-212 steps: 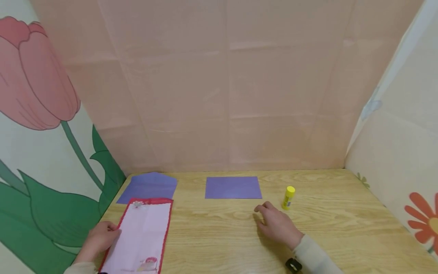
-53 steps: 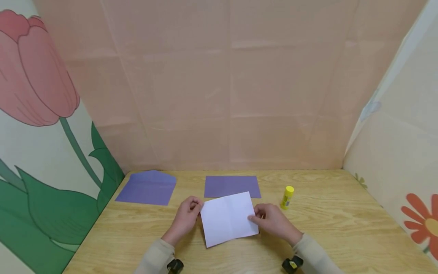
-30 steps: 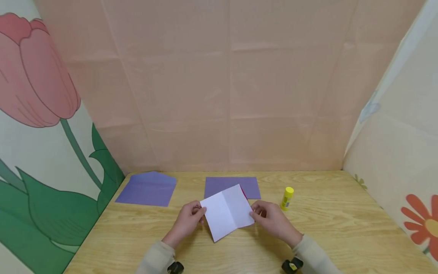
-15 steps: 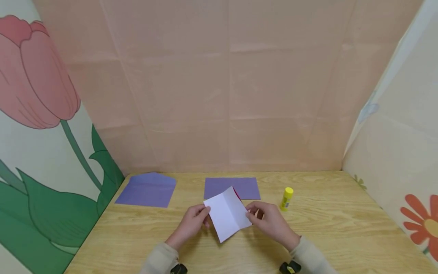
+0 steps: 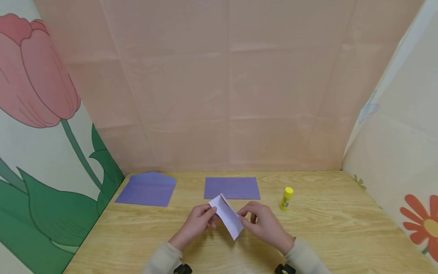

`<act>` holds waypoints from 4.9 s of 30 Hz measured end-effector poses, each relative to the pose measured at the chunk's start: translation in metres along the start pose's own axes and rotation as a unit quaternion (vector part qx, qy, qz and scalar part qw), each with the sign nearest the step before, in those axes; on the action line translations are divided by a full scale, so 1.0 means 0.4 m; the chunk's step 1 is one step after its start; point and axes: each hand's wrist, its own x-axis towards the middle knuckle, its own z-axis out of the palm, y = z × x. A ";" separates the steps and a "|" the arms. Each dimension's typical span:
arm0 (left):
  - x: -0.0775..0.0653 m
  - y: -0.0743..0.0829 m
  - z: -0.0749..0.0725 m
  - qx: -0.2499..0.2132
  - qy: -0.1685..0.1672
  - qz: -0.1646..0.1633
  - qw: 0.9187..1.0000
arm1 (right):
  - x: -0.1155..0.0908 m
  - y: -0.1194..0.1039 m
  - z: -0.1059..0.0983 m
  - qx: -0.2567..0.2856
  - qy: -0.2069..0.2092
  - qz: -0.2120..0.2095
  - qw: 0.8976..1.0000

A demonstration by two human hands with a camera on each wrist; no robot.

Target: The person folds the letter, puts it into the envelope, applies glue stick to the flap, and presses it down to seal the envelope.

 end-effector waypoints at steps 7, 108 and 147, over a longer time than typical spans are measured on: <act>-0.003 0.013 0.015 -0.010 -0.017 -0.004 1.000 | 0.002 -0.005 0.016 -0.014 -0.011 -0.022 1.000; 0.013 0.015 0.025 0.110 -0.027 0.088 0.990 | 0.020 -0.002 0.021 0.027 -0.062 0.037 0.997; 0.022 0.007 -0.016 0.071 0.107 0.088 0.988 | 0.006 0.044 -0.011 -0.025 -0.099 0.049 0.994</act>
